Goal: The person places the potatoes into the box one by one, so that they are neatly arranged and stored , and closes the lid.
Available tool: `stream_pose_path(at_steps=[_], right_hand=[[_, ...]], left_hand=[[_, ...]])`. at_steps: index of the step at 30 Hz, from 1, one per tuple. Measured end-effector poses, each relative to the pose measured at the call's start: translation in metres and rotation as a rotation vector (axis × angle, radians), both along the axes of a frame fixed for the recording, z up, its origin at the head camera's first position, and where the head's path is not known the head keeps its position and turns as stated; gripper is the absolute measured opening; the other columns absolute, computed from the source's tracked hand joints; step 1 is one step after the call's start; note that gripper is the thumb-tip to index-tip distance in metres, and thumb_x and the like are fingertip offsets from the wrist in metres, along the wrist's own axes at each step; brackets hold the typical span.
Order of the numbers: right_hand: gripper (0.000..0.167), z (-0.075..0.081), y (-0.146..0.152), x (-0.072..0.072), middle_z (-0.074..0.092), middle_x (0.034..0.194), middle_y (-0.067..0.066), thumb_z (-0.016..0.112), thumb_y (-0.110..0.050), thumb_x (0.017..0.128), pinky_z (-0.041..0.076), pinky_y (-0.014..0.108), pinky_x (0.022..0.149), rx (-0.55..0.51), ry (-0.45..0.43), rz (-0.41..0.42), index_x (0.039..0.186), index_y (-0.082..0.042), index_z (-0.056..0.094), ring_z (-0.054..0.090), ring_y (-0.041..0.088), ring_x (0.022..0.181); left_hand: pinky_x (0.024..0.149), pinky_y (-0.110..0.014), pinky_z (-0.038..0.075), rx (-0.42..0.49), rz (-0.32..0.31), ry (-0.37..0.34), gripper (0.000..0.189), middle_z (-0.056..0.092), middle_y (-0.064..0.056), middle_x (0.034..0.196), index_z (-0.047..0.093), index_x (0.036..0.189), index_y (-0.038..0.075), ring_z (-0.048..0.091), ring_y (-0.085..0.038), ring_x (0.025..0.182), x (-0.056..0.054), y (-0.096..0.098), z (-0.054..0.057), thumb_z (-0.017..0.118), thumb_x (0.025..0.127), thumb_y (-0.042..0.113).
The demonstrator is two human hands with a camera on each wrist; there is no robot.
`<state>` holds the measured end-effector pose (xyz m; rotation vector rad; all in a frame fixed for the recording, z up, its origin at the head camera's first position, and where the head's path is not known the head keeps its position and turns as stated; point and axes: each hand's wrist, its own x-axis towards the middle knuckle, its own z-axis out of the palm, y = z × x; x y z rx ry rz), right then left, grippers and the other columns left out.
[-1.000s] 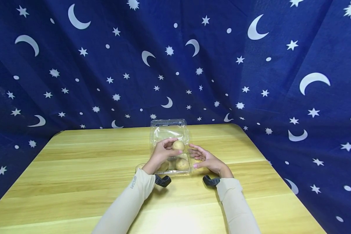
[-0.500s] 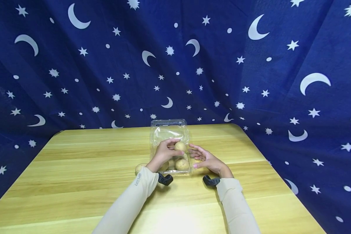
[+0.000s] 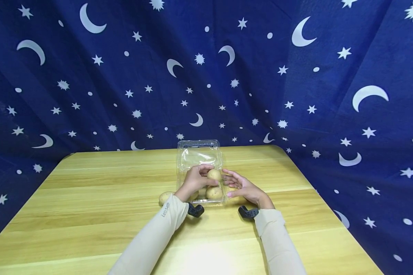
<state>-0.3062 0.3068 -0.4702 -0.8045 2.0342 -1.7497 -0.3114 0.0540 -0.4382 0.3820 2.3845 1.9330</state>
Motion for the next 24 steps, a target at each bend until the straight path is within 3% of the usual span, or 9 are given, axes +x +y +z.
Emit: stream_pose_path(at_steps=[11,24], right_hand=[[0.094,0.0,-0.0005,-0.0002,0.031,0.165,0.041,0.076,0.0,0.095,0.044,0.023,0.113,-0.003,-0.009,0.004,0.168,0.008,0.017,0.054,0.007,0.137],[0.093,-0.0003,-0.0013,-0.0001,0.029,0.164,0.041,0.075,0.003,0.095,0.044,0.023,0.113,-0.003,-0.013,-0.009,0.168,0.007,0.019,0.054,0.006,0.136]], left_hand=[[0.085,-0.028,0.06,-0.113,0.002,0.027,0.054,0.079,-0.01,0.105,0.078,0.124,0.0,0.071,-0.016,0.092,0.0031,0.0013,0.0005,0.097,0.074,0.002],[0.088,-0.03,0.061,-0.199,-0.01,0.073,0.037,0.081,-0.014,0.108,0.08,0.117,-0.001,0.077,-0.026,0.097,0.003,0.002,-0.0004,0.092,0.082,0.002]])
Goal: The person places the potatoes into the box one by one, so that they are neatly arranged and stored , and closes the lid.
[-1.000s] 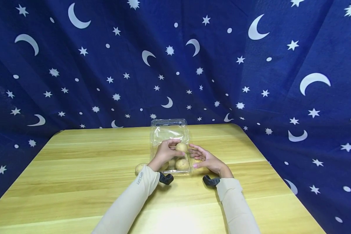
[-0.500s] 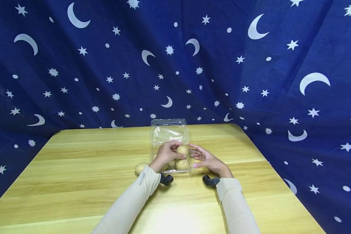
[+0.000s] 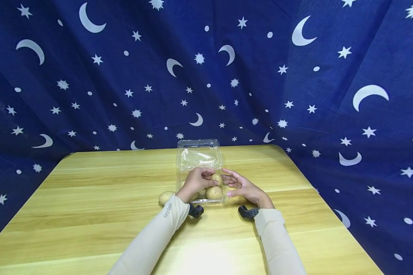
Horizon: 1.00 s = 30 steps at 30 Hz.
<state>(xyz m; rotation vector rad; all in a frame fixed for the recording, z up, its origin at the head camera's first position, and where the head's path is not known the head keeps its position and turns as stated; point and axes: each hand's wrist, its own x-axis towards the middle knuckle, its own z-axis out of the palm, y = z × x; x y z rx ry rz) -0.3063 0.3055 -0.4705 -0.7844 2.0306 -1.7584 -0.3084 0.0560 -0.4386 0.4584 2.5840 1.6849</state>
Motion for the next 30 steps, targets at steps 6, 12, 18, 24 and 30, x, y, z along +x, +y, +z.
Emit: stream_pose_path(at_steps=[6,12,18,24,30], right_hand=[[0.093,0.0,-0.0003,0.0,0.028,0.165,0.041,0.075,0.003,0.095,0.044,0.022,0.113,-0.004,0.003,0.001,0.168,0.008,0.018,0.054,0.006,0.137],[0.093,0.0002,-0.0004,0.0004,0.03,0.164,0.041,0.075,0.002,0.095,0.044,0.022,0.113,-0.001,0.005,0.002,0.168,0.008,0.018,0.054,0.007,0.136],[0.092,0.0007,-0.0003,0.0008,0.028,0.165,0.042,0.074,0.003,0.096,0.044,0.022,0.113,-0.002,0.008,0.008,0.168,0.008,0.017,0.054,0.006,0.137],[0.091,0.0013,-0.0005,0.0013,0.028,0.165,0.042,0.072,0.005,0.095,0.044,0.022,0.113,-0.004,0.01,0.006,0.168,0.009,0.017,0.054,0.006,0.136],[0.092,0.0008,0.0,0.0008,0.027,0.165,0.043,0.073,0.003,0.096,0.044,0.022,0.113,-0.005,0.012,0.011,0.168,0.009,0.016,0.054,0.007,0.136]], left_hand=[[0.09,-0.031,0.061,0.011,0.002,-0.019,0.038,0.081,-0.014,0.108,0.08,0.117,-0.001,0.077,-0.026,0.098,0.0007,0.0004,0.0007,0.092,0.081,0.001],[0.09,-0.031,0.062,0.03,0.002,-0.016,0.038,0.08,-0.014,0.109,0.079,0.118,-0.001,0.077,-0.025,0.098,0.0012,0.0,0.0003,0.092,0.082,0.0],[0.093,-0.034,0.062,0.051,-0.01,-0.011,0.036,0.08,-0.015,0.113,0.079,0.118,-0.002,0.076,-0.029,0.104,0.0021,-0.002,0.0019,0.09,0.084,0.002],[0.094,-0.034,0.062,0.079,-0.029,-0.026,0.037,0.079,-0.016,0.116,0.078,0.12,-0.002,0.075,-0.032,0.109,0.0032,-0.0049,0.0046,0.089,0.085,0.002],[0.094,-0.033,0.061,0.099,-0.047,-0.029,0.038,0.079,-0.015,0.117,0.077,0.122,-0.003,0.075,-0.03,0.107,0.0049,-0.0081,0.007,0.088,0.086,0.001]])
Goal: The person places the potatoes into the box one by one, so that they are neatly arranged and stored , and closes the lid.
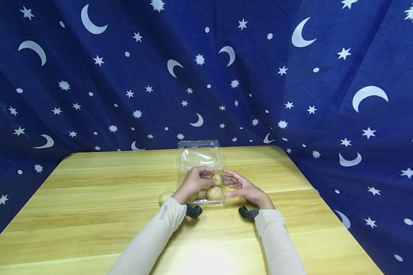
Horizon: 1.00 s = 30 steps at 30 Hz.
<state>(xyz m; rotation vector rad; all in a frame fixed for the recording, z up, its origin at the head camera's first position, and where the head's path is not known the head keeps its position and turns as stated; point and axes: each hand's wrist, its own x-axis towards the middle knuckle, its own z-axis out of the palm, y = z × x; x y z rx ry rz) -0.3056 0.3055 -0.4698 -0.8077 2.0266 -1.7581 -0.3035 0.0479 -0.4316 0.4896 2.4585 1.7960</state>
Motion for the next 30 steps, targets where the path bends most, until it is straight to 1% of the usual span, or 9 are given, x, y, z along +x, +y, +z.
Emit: stream_pose_path(at_steps=[5,15,18,24,27,30], right_hand=[[0.091,0.0,0.0,0.0,0.028,0.164,0.042,0.073,0.004,0.096,0.044,0.022,0.113,0.0,0.001,0.001,0.168,0.008,0.017,0.054,0.007,0.137],[0.09,0.0,-0.001,0.0,0.028,0.164,0.042,0.071,0.007,0.095,0.045,0.022,0.112,0.009,-0.002,-0.013,0.167,0.009,0.017,0.054,0.007,0.136],[0.09,0.0,-0.001,0.0,0.028,0.165,0.042,0.071,0.008,0.095,0.045,0.022,0.112,0.013,-0.004,-0.016,0.167,0.009,0.017,0.054,0.007,0.136],[0.09,0.0,-0.001,0.0,0.028,0.165,0.041,0.071,0.007,0.095,0.045,0.022,0.112,0.02,-0.002,-0.018,0.168,0.009,0.017,0.054,0.006,0.136],[0.09,0.0,0.0,0.0,0.028,0.166,0.041,0.071,0.006,0.096,0.045,0.022,0.112,0.024,0.0,-0.018,0.168,0.008,0.018,0.054,0.007,0.136],[0.09,0.001,-0.001,0.001,0.028,0.166,0.041,0.071,0.007,0.095,0.045,0.023,0.112,0.022,0.0,-0.018,0.168,0.008,0.018,0.054,0.008,0.135]], left_hand=[[0.094,-0.032,0.061,0.014,-0.022,-0.004,0.038,0.079,-0.015,0.117,0.076,0.124,-0.003,0.075,-0.027,0.106,0.004,-0.003,0.004,0.087,0.087,0.001],[0.096,-0.032,0.06,0.041,-0.124,0.004,0.041,0.076,-0.018,0.124,0.072,0.133,-0.005,0.074,-0.029,0.11,0.011,-0.02,0.011,0.082,0.095,0.005],[0.097,-0.034,0.06,0.048,-0.156,0.02,0.041,0.076,-0.019,0.126,0.071,0.135,-0.004,0.073,-0.029,0.11,0.012,-0.027,0.014,0.08,0.097,0.008],[0.103,-0.036,0.057,0.034,-0.221,0.063,0.043,0.075,-0.017,0.129,0.068,0.14,-0.003,0.071,-0.029,0.116,0.014,-0.039,0.016,0.077,0.1,0.01],[0.103,-0.037,0.057,0.03,-0.229,0.081,0.042,0.075,-0.018,0.129,0.068,0.14,-0.002,0.071,-0.03,0.116,0.016,-0.044,0.017,0.077,0.101,0.01],[0.101,-0.037,0.058,0.035,-0.231,0.082,0.043,0.075,-0.02,0.13,0.068,0.141,-0.002,0.072,-0.03,0.115,0.018,-0.049,0.018,0.077,0.101,0.009]])
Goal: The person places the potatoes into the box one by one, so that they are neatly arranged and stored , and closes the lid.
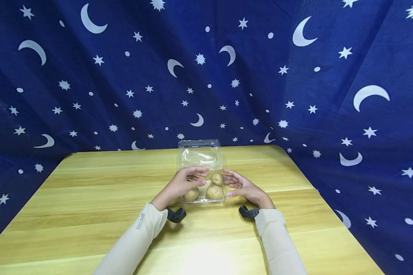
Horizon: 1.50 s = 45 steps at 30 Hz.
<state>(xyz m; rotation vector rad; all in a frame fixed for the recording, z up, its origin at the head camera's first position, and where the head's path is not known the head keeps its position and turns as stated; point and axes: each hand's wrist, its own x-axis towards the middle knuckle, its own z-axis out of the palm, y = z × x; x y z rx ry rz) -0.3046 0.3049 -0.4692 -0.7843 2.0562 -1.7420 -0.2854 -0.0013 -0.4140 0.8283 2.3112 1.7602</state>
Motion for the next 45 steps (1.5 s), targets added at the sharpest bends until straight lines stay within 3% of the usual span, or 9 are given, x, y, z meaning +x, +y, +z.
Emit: stream_pose_path(at_steps=[16,23,29,39,45], right_hand=[[0.089,0.0,0.0,0.001,0.025,0.167,0.041,0.07,0.008,0.095,0.045,0.023,0.113,-0.023,0.022,0.012,0.167,0.009,0.018,0.055,0.007,0.136],[0.089,-0.001,0.0,0.0,0.025,0.167,0.041,0.07,0.008,0.095,0.045,0.023,0.114,-0.032,0.025,0.019,0.167,0.009,0.018,0.055,0.006,0.136],[0.09,-0.002,0.001,-0.001,0.024,0.168,0.039,0.072,0.006,0.095,0.044,0.023,0.114,-0.032,0.023,0.024,0.168,0.007,0.018,0.055,0.007,0.137],[0.091,-0.002,0.0,0.0,0.023,0.168,0.041,0.072,0.005,0.095,0.044,0.022,0.113,-0.023,0.016,0.01,0.167,0.009,0.018,0.055,0.005,0.135],[0.091,-0.001,0.001,0.0,0.022,0.169,0.04,0.072,0.005,0.095,0.044,0.022,0.113,-0.023,0.01,0.01,0.168,0.008,0.017,0.055,0.005,0.136]], left_hand=[[0.098,-0.036,0.058,-0.003,0.017,0.043,0.039,0.074,-0.023,0.128,0.069,0.14,-0.001,0.073,-0.026,0.11,0.006,-0.031,-0.004,0.074,0.102,0.007],[0.095,-0.034,0.059,0.003,0.022,0.064,0.038,0.073,-0.025,0.128,0.068,0.138,-0.006,0.072,-0.027,0.109,0.007,-0.045,-0.008,0.073,0.102,0.005],[0.094,-0.033,0.059,0.003,0.02,0.09,0.036,0.075,-0.021,0.126,0.069,0.137,-0.005,0.072,-0.029,0.109,0.007,-0.054,-0.012,0.072,0.102,0.001],[0.093,-0.032,0.059,-0.012,0.019,0.064,0.039,0.071,-0.028,0.131,0.066,0.14,-0.006,0.071,-0.034,0.113,0.005,-0.065,-0.019,0.072,0.103,0.005],[0.093,-0.032,0.059,-0.024,0.019,0.057,0.039,0.071,-0.028,0.132,0.066,0.14,-0.005,0.071,-0.03,0.113,0.005,-0.074,-0.02,0.072,0.103,0.004]])
